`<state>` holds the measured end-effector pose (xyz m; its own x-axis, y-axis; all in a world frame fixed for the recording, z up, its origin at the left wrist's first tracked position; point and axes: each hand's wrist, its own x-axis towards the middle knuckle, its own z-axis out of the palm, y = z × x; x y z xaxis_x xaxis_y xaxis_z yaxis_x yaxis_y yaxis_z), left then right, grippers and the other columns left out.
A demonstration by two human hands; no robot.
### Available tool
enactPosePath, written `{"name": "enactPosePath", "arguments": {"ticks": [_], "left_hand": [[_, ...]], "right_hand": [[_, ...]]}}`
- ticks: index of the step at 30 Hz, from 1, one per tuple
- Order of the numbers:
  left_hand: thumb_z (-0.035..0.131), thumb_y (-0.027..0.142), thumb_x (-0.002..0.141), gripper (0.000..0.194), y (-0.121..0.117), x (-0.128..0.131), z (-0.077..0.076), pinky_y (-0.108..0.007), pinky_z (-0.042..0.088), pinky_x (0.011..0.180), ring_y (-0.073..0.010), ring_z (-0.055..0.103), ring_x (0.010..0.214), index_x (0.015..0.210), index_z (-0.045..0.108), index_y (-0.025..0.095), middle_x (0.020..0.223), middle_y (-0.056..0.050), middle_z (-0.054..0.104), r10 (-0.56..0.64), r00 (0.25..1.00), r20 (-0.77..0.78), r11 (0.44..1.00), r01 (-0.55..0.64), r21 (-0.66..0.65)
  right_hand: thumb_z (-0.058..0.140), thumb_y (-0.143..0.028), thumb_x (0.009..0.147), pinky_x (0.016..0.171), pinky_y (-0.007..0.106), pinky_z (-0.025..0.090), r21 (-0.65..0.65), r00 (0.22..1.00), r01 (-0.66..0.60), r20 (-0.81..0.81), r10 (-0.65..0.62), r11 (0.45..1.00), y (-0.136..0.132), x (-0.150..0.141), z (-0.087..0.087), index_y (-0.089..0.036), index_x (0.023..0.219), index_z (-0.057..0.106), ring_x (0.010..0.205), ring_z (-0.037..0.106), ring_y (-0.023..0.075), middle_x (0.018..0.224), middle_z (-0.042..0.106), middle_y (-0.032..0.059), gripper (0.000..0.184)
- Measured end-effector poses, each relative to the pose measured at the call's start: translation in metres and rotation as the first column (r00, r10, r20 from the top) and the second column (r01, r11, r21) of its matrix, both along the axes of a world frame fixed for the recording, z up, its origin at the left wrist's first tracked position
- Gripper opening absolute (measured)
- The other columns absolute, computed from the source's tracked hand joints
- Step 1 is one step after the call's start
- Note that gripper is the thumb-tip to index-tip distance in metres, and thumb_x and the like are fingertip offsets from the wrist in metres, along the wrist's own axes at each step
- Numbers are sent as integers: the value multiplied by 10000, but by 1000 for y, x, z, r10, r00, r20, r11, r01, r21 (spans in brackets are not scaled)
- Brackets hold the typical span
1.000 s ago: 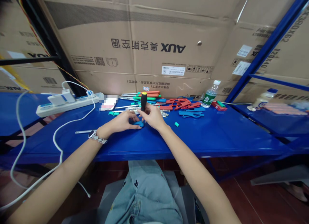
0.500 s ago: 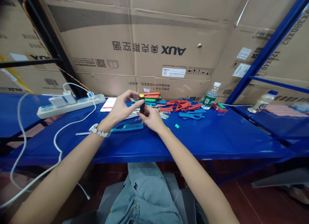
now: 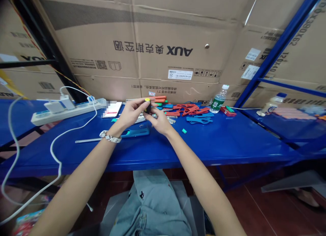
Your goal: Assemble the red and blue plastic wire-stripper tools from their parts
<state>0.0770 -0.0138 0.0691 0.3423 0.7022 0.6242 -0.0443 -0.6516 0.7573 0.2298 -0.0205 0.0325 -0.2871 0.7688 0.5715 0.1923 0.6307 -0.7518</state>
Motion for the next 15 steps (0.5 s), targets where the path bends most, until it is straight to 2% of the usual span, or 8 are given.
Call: {"name": "enactPosePath", "arguments": {"ticks": [2, 4, 6, 8, 10, 13, 15], "left_hand": [[621, 641, 911, 485, 0, -1, 0, -401, 563, 931, -264, 707, 1057, 1052, 753, 196, 1045, -106, 774, 4, 1000, 3, 1000, -4, 20], [666, 623, 891, 459, 0, 1, -1, -397, 561, 932, -262, 694, 1100, 1079, 728, 209, 1107, -111, 759, 58, 997, 45, 997, -60, 42], [777, 565, 821, 440, 1, 6, -3, -366, 566, 886, -236, 700, 1049, 1067, 688, 211, 1116, -104, 742, 167, 980, 109, 983, -174, 56], [861, 502, 752, 437, 1, 12, -6, -331, 565, 826, -198, 702, 939, 991, 648, 205, 1027, -77, 733, 279, 946, 166, 955, -292, 55], [879, 477, 739, 415, 1, 16, -8, -316, 564, 790, -175, 695, 863, 911, 621, 201, 926, -51, 720, 323, 925, 202, 939, -340, 55], [806, 518, 816, 370, 3, 11, -7, -332, 579, 790, -185, 710, 844, 913, 653, 195, 899, -61, 736, 209, 962, 176, 974, -220, 46], [714, 568, 884, 382, 3, 3, -4, -352, 589, 817, -204, 729, 879, 958, 689, 194, 935, -81, 758, 93, 990, 107, 995, -97, 33]], "right_hand": [[614, -652, 882, 680, 331, 485, -13, 1000, -15, 2, 15, 1000, 0, 1, 3, -199, 842, 655, 725, 550, 182, 784, 623, 29, 457], [655, -636, 858, 677, 319, 459, 5, 1000, 19, -4, -19, 1000, 0, -1, 3, -203, 780, 627, 713, 522, 171, 740, 586, 12, 441], [698, -629, 816, 655, 306, 425, 18, 996, 89, -31, -88, 996, 0, -6, 1, -209, 709, 565, 689, 479, 158, 703, 530, -5, 454], [728, -629, 776, 628, 297, 393, 15, 986, 159, -54, -158, 987, 1, -10, -1, -219, 668, 500, 662, 434, 148, 668, 467, -23, 481], [740, -612, 763, 620, 295, 384, 21, 978, 204, -55, -203, 979, 1, -14, -2, -225, 662, 474, 652, 418, 146, 653, 443, -32, 480], [749, -583, 764, 647, 306, 411, 44, 980, 197, -24, -196, 979, -1, -11, 0, -220, 751, 557, 712, 476, 173, 724, 527, -1, 411], [703, -594, 807, 676, 319, 435, 26, 994, 111, -11, -111, 993, -4, -6, 4, -218, 860, 624, 787, 527, 204, 809, 586, 32, 388]]}}
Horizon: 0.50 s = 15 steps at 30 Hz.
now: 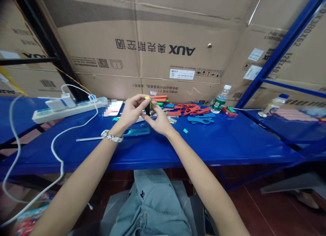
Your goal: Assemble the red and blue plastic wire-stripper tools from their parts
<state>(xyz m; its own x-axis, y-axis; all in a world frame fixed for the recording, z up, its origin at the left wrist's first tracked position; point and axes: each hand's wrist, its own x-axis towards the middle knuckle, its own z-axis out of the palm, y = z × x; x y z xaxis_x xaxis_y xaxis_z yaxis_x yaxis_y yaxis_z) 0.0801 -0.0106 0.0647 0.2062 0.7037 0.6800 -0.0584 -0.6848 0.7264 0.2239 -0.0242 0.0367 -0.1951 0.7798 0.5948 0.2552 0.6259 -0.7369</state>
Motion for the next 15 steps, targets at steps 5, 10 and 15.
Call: {"name": "enactPosePath", "arguments": {"ticks": [5, 10, 15], "left_hand": [[585, 628, 949, 445, -1, -7, 2, -382, 566, 925, -233, 726, 1016, 1010, 709, 205, 1038, -100, 765, -29, 998, -54, 999, 30, 12], [807, 517, 824, 384, -3, 12, -5, -322, 570, 787, -189, 703, 896, 985, 640, 211, 961, -64, 728, 331, 938, 102, 941, -336, 38], [680, 552, 923, 348, -6, 12, -3, -335, 584, 729, -216, 735, 890, 985, 681, 210, 949, -85, 768, 88, 995, 41, 996, -89, 24]], "right_hand": [[639, -614, 860, 738, 338, 444, -34, 991, -134, -5, 134, 990, 0, 5, 6, -217, 806, 624, 778, 543, 198, 790, 601, 22, 400], [737, -621, 774, 685, 312, 425, 9, 998, 44, -54, -43, 999, 5, -8, -3, -229, 703, 484, 694, 486, 165, 701, 534, -14, 472], [721, -599, 809, 728, 344, 466, 36, 1000, 14, -12, -14, 999, -2, -5, -3, -229, 846, 576, 764, 539, 200, 820, 608, 27, 400]]}}
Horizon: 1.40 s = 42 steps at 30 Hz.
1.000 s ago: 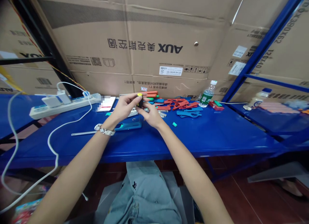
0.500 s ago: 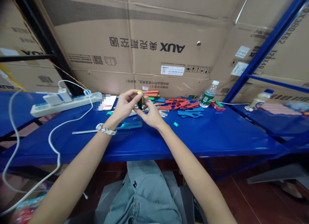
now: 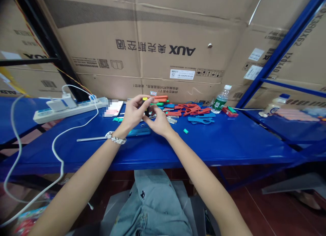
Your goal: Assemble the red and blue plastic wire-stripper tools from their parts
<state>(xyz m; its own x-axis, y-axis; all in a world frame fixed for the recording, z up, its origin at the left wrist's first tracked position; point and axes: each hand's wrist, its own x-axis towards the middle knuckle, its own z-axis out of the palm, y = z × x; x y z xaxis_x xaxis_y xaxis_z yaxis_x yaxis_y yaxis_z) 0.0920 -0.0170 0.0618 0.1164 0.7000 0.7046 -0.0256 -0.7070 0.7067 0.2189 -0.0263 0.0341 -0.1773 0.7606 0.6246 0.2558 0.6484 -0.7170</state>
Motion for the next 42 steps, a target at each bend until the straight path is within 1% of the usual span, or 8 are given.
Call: {"name": "enactPosePath", "arguments": {"ticks": [4, 11, 14, 19, 28, 31, 37, 42], "left_hand": [[561, 593, 984, 403, -3, -7, 5, -400, 576, 909, -253, 722, 1079, 1082, 713, 233, 1078, -102, 772, -145, 986, -83, 989, 148, 27], [812, 526, 816, 370, -2, 3, -2, -333, 572, 811, -194, 716, 881, 950, 672, 211, 927, -57, 747, 209, 975, 78, 975, -213, 56], [721, 558, 892, 353, -2, 3, -1, -344, 587, 793, -205, 729, 860, 960, 708, 212, 911, -66, 769, 45, 999, 26, 998, -46, 42], [520, 613, 994, 449, 0, -5, 5, -409, 561, 968, -248, 721, 1079, 1076, 733, 226, 1046, -97, 782, -123, 984, -132, 992, 125, 5], [854, 504, 768, 389, -6, 8, -1, -323, 565, 786, -175, 686, 822, 897, 629, 214, 869, -37, 720, 270, 961, 64, 959, -274, 68], [768, 517, 854, 333, -2, 3, -1, -341, 569, 826, -182, 701, 838, 934, 668, 210, 876, -41, 746, 212, 977, 15, 973, -212, 85], [586, 596, 960, 413, 2, -12, 2, -382, 571, 933, -230, 729, 1026, 1012, 720, 209, 1052, -100, 774, -74, 991, -107, 997, 78, 29], [827, 535, 794, 411, 0, 0, -1, -367, 565, 886, -213, 723, 959, 1000, 660, 221, 983, -71, 752, 159, 986, 52, 987, -161, 19]], "right_hand": [[610, -645, 885, 741, 363, 475, -75, 989, -140, 44, 144, 987, -4, 8, 7, -226, 836, 629, 772, 551, 218, 768, 612, 31, 422], [727, -578, 784, 659, 318, 414, -10, 997, 63, -35, -63, 998, 6, -5, -3, -228, 692, 493, 671, 457, 166, 675, 493, -16, 431], [740, -568, 780, 702, 339, 439, 4, 996, 90, -21, -90, 996, 5, -2, -1, -227, 740, 531, 710, 493, 185, 733, 545, 7, 402], [635, -609, 869, 743, 347, 475, -89, 986, -158, 33, 161, 983, -1, 15, 11, -220, 827, 635, 803, 570, 212, 795, 617, 27, 391], [739, -360, 743, 601, 306, 380, -7, 977, 214, -10, -214, 977, 8, -4, -3, -241, 644, 441, 614, 434, 156, 619, 467, -29, 336], [744, -427, 766, 655, 327, 433, 8, 982, 189, 0, -189, 982, 5, -1, 1, -234, 727, 534, 672, 499, 181, 689, 542, -3, 287], [641, -572, 866, 763, 359, 488, -78, 986, -161, 40, 164, 984, 4, 14, 9, -218, 775, 626, 805, 586, 217, 796, 626, 33, 366], [719, -545, 791, 741, 348, 441, 15, 999, 37, 30, -37, 999, 9, 3, 1, -234, 641, 465, 724, 501, 190, 680, 523, -3, 429]]}}
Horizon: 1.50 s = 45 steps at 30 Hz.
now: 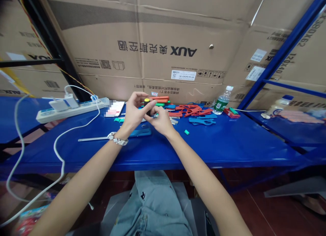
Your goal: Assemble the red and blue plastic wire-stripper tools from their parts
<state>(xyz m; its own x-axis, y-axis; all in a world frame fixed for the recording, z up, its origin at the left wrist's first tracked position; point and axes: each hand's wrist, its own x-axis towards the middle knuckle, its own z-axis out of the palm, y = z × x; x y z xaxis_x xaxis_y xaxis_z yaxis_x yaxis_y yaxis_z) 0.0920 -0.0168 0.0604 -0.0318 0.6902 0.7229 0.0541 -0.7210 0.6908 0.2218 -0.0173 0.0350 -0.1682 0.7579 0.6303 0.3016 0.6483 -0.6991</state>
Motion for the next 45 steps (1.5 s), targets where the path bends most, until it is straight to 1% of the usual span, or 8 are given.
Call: {"name": "enactPosePath", "arguments": {"ticks": [5, 11, 18, 22, 27, 33, 38, 45], "left_hand": [[756, 571, 851, 394, -1, 2, 1, -328, 571, 803, -187, 722, 842, 912, 649, 196, 888, -58, 746, -90, 996, -11, 996, 90, 3], [549, 631, 968, 447, 1, -11, 7, -413, 526, 1015, -237, 711, 1064, 991, 697, 209, 1057, -100, 768, -313, 936, -158, 950, 309, -51], [858, 506, 760, 407, 2, 3, 1, -315, 557, 827, -172, 695, 857, 905, 652, 186, 892, -56, 729, 69, 997, 22, 997, -70, 30], [739, 521, 880, 350, 1, -5, 3, -317, 561, 827, -175, 707, 844, 912, 712, 174, 893, -66, 763, -23, 996, -90, 999, 26, 30], [535, 560, 1004, 435, 6, -16, 2, -361, 555, 934, -219, 726, 996, 1031, 732, 174, 1008, -97, 784, -169, 961, -218, 985, 172, -3], [507, 469, 1035, 332, 5, -27, -7, -348, 529, 959, -202, 689, 1062, 1117, 673, 192, 1135, -95, 744, 18, 966, -258, 1000, -15, 13], [536, 392, 1002, 236, -7, -57, -19, -331, 543, 785, -188, 678, 811, 998, 652, 186, 880, -44, 729, 7, 880, -475, 1000, -15, -14], [763, 354, 852, 196, -14, -63, -48, -452, 528, 938, -267, 667, 982, 959, 728, 193, 1062, -94, 707, -136, 616, -776, 991, 68, -119]], "right_hand": [[721, -534, 769, 724, 346, 434, -3, 990, 138, 34, -138, 990, -2, -6, -3, -233, 710, 497, 720, 494, 192, 710, 532, 1, 380], [583, -548, 898, 776, 343, 448, -64, 981, -188, 36, 190, 980, -6, 9, 5, -213, 772, 573, 791, 558, 196, 804, 614, 28, 358], [707, -438, 790, 630, 297, 363, 2, 999, 37, 1, -37, 999, 1, 2, -1, -238, 658, 407, 628, 417, 145, 631, 425, -44, 385], [724, -449, 794, 682, 322, 434, 20, 993, 110, 37, -111, 994, -2, 0, -1, -223, 760, 534, 689, 500, 179, 701, 537, -8, 297], [552, -444, 939, 775, 353, 487, 0, 989, -142, 51, 142, 990, -6, 11, 2, -196, 989, 644, 858, 602, 216, 921, 665, 58, 269], [674, -470, 879, 687, 326, 453, -26, 993, -101, 63, 102, 995, 1, 15, 0, -212, 775, 565, 711, 561, 176, 746, 617, 5, 300], [748, -494, 826, 567, 300, 420, -35, 1000, -24, -9, 24, 999, 3, 4, -8, -247, 752, 443, 587, 537, 155, 654, 555, -34, 399], [711, -569, 857, 368, 269, 412, -271, 955, -264, -207, 212, 926, -4, -11, -13, -268, 1043, 488, 418, 552, 126, 744, 620, -46, 418]]}}
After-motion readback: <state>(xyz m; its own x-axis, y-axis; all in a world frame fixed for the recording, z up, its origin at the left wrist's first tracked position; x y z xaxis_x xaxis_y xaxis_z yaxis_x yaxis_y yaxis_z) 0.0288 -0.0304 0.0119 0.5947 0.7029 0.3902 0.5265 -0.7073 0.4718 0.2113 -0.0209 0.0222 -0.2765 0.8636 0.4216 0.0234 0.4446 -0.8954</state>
